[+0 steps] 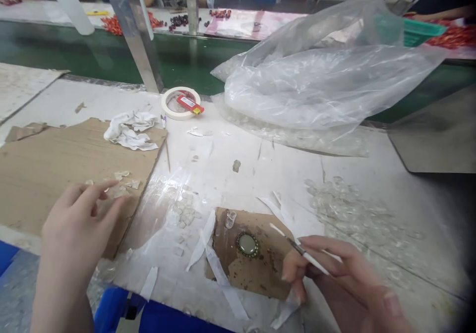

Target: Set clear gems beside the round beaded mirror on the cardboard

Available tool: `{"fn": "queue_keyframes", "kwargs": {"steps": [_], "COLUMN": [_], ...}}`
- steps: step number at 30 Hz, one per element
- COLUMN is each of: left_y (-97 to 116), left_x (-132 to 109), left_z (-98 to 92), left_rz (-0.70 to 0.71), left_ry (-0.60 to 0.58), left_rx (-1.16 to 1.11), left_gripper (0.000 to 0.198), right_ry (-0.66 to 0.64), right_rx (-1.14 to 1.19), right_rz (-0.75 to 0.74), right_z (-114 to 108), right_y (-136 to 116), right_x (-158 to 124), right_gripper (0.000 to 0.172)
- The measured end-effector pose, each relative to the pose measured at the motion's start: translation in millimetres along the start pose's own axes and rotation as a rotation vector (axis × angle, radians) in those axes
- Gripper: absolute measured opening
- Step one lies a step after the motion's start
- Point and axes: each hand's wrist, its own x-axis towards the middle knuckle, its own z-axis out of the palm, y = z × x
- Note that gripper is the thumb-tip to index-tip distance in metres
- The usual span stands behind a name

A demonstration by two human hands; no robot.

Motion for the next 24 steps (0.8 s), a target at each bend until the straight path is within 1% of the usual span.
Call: {"fn": "queue_keyframes", "kwargs": {"steps": [1, 2, 4, 6, 7, 9, 10, 12, 15, 17, 19, 20, 22, 24], "left_y": [-3.8, -3.9, 4.2, 18.4, 25.7, 37.7, 41.8, 45.7, 45.0, 44.4, 46.3, 48.8, 56.8, 68.4], "left_x": [3.3, 3.9, -0.4, -7.0, -9.5, -11.7, -11.7, -11.4, -16.1, -23.6, -33.2, -38.2, -48.0, -57.2], "left_z": [0.0, 1.3, 8.1, 18.3, 23.4, 31.6, 34.2, 36.2, 32.9, 28.1, 22.2, 19.2, 14.2, 11.1], "left_rz": [-0.004, 0.025, 0.120, 0.197, 0.222, 0.236, 0.226, 0.188, 0.110, 0.041, 0.000, 0.000, 0.035, 0.038], "left_ry": [-0.007, -0.007, -0.006, -0.079, -0.127, -0.203, -0.223, -0.242, -0.235, -0.186, -0.128, -0.118, -0.144, -0.210], "left_rx": [0.031, 0.021, -0.084, -0.178, -0.212, -0.256, -0.267, -0.285, -0.306, -0.336, -0.441, -0.521, -0.706, -0.857], "left_gripper": [0.029, 0.030, 0.025, 0.020, 0.021, 0.022, 0.022, 0.021, 0.017, 0.014, 0.009, 0.007, 0.016, 0.029], "right_ry": [0.028, 0.071, 0.177, 0.246, 0.247, 0.210, 0.186, 0.160, 0.175, 0.168, 0.134, 0.113, 0.063, 0.015], "right_rx": [-0.066, -0.145, -0.308, -0.419, -0.458, -0.537, -0.576, -0.631, -0.649, -0.658, -0.686, -0.700, -0.727, -0.751], "right_rz": [-0.028, -0.044, -0.039, -0.018, -0.025, -0.068, -0.094, -0.140, -0.180, -0.195, -0.199, -0.201, -0.220, -0.245], "right_z": [-0.4, 0.3, 4.2, 8.7, 10.3, 12.2, 12.8, 15.0, 21.8, 26.6, 29.4, 29.7, 28.7, 26.5], "right_y": [1.4, 2.5, 3.3, 3.2, 3.2, 3.4, 3.7, 4.4, 5.9, 7.5, 9.3, 10.0, 11.0, 11.3], "right_x": [1.8, 3.0, 4.2, 4.3, 4.3, 4.4, 4.3, 3.9, 1.9, 0.4, -0.6, -0.9, -1.0, -0.6], "right_gripper": [0.035, 0.029, 0.018, 0.015, 0.014, 0.005, 0.003, 0.008, 0.011, 0.013, 0.016, 0.016, 0.018, 0.020]}}
